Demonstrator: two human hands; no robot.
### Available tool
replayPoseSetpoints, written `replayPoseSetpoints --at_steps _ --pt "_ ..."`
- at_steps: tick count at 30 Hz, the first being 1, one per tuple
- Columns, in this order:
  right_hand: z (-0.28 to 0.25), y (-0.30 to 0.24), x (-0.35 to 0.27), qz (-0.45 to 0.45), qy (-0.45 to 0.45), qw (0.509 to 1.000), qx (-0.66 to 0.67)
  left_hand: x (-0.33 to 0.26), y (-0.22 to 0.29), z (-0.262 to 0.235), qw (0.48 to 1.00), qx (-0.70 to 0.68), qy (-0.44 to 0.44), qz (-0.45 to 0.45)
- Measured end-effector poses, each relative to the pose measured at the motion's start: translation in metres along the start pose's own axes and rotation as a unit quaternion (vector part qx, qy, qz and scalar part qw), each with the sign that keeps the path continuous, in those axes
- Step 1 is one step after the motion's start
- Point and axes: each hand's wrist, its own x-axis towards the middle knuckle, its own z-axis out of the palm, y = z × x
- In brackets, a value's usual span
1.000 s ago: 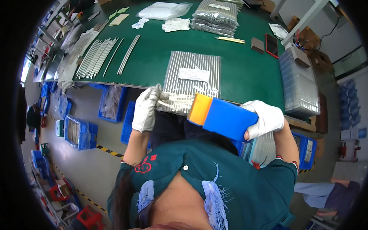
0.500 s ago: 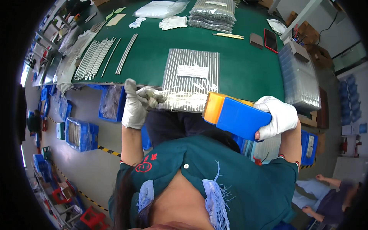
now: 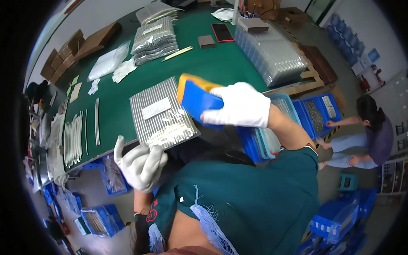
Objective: Counting and packing thin metal rods into plastic bags at a workstation.
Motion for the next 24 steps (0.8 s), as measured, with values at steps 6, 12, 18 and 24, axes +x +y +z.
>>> replayPoseSetpoints --at_steps 6,12,18,24 --pt "-0.053 0.092 0.039 0.239 0.328 0.882 -0.240 -0.005 -0.004 -0.029 0.992 -0.054 0.037 -0.110" --pt "-0.088 0.177 0.053 0.281 0.317 0.841 -0.337 -0.005 -0.003 -0.013 0.995 -0.069 0.029 -0.058" --pt "-0.070 0.101 0.047 0.094 0.524 0.810 -0.247 -0.009 -0.010 -0.015 0.995 -0.055 0.014 -0.076" --pt "0.036 -0.007 0.039 -0.308 0.002 0.944 0.119 0.023 0.005 -0.009 0.992 -0.040 -0.088 -0.079"
